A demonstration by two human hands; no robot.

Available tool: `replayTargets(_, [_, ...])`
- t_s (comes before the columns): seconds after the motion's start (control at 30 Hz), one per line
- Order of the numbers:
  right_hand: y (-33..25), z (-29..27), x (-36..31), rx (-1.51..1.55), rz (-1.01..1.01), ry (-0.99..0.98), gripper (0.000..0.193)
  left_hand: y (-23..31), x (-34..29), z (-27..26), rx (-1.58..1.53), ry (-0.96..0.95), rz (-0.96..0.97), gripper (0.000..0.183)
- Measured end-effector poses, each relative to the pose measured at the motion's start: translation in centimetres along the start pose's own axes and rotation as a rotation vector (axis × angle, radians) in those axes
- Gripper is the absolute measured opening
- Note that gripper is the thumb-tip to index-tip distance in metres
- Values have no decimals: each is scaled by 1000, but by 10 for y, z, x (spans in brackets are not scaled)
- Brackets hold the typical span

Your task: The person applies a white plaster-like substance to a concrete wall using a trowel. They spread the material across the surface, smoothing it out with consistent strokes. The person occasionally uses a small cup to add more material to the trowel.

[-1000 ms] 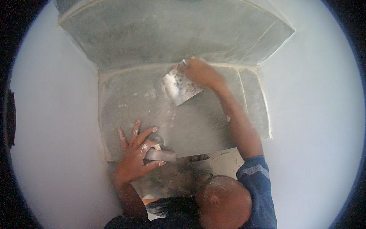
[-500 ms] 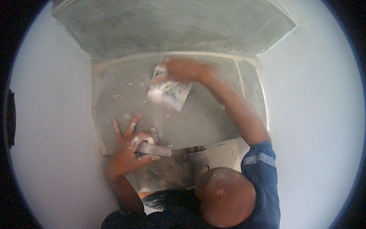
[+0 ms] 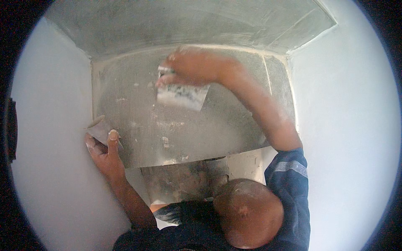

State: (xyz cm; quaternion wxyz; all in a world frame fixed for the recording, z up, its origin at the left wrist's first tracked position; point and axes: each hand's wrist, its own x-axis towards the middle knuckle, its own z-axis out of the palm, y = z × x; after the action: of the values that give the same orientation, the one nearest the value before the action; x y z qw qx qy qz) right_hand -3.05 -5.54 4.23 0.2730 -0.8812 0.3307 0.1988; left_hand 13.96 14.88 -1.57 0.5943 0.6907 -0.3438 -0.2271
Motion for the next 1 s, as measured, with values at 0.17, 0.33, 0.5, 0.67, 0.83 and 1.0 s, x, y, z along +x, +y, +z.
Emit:
replayTargets(0.17, [-2, 47, -8, -153, -311, 299, 54, -4, 2, -1, -20, 5, 27, 39])
replayTargets(0.33, [2, 48, -9, -301, -491, 301, 54, 1, 1, 9, 24, -1, 44, 41])
replayTargets(0.5, [-30, 57, -25, -275, -469, 251, 56, 3, -2, 6, 65, 18, 52, 41])
replayTargets(0.67, [-38, 73, -30, -105, -411, 197, 53, -1, 1, 7, 29, -1, 73, 40])
replayTargets(0.83, [-42, 67, -38, -84, -388, 222, 51, -2, 0, 7, 12, -3, 75, 39])
replayTargets(1.0, [-43, 76, -39, -12, -522, 72, 50, 1, -1, 6, 73, 18, 59, 40])
